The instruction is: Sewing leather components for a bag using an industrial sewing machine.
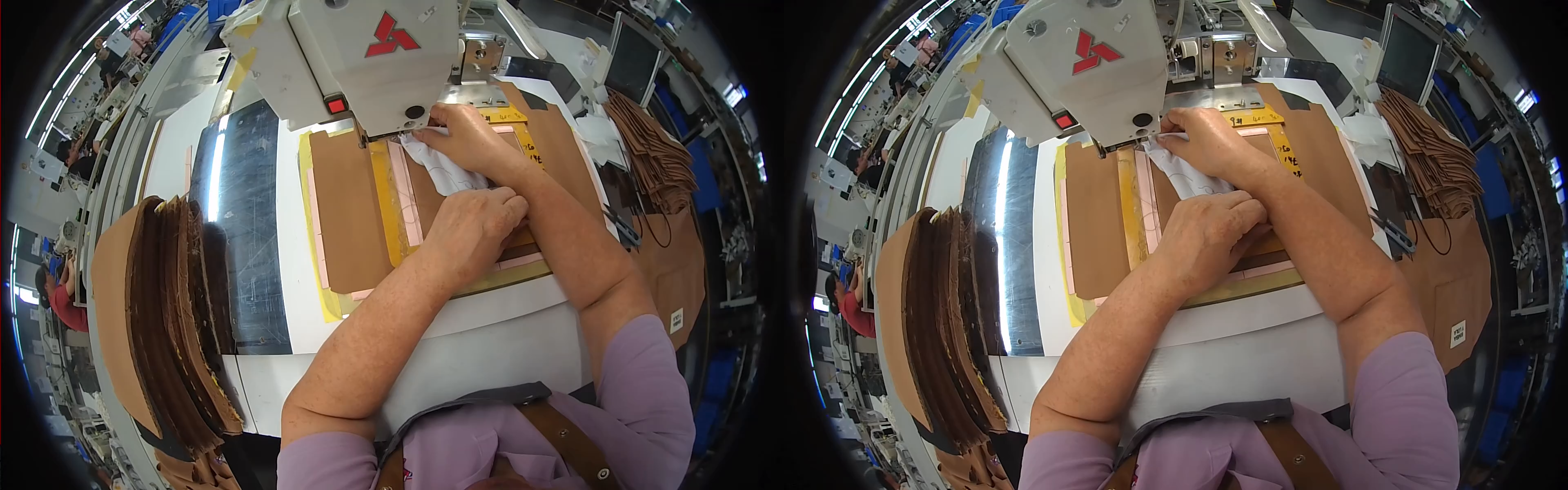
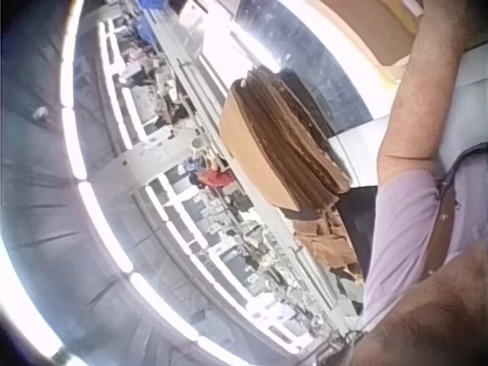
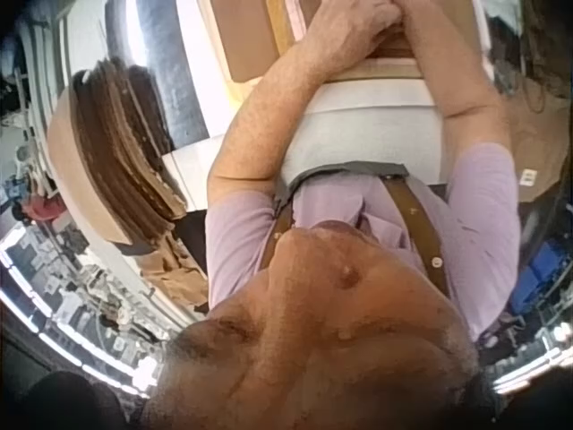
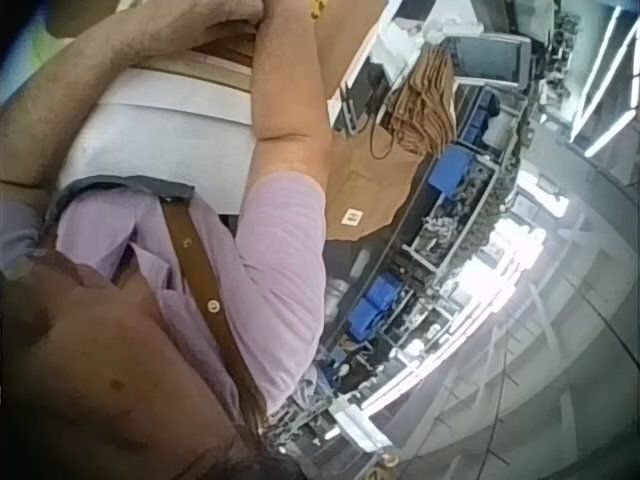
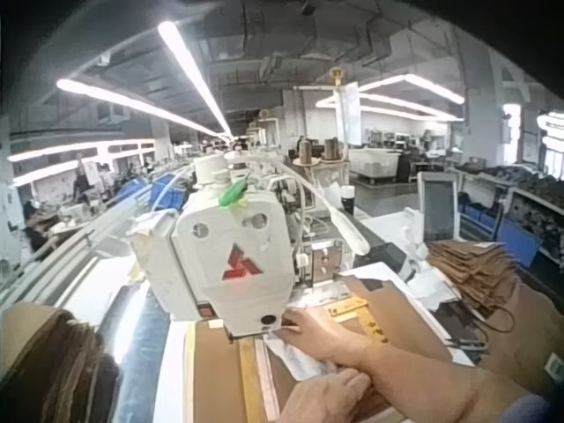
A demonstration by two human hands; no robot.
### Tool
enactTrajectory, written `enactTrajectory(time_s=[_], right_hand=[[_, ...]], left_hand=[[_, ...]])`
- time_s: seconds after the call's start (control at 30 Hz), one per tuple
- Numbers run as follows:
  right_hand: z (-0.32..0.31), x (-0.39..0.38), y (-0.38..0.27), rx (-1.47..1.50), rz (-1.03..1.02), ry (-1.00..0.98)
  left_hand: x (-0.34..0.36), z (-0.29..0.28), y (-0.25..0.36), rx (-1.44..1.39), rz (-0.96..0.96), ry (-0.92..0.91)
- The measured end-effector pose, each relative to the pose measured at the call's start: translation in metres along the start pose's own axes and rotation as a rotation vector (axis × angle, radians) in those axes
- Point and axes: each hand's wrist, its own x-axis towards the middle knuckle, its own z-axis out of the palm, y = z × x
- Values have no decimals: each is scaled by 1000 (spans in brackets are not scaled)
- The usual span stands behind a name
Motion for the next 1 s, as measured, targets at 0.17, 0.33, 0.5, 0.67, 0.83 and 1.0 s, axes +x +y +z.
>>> enactTrajectory(time_s=[0.17, 0.33, 0.5, 0.67, 0.83, 1.0], right_hand=[[-1, -2, 11, -147, -146, 46], [-14, -1, 18, -244, -162, 46], [-5, 1, 8, 42, -151, 141], [9, 6, 16, 667, 2, -40], [2, 6, 21, 1012, 136, -190], [15, 13, 27, 852, 145, -126]], left_hand=[[2, 0, 2, 21, 9, -16], [1, -2, 1, 40, 6, -30], [0, -4, 1, 44, -8, -38], [3, -1, 2, 29, 22, -20], [2, -3, 2, 38, 14, -52], [2, 0, 1, 32, 23, -39]])
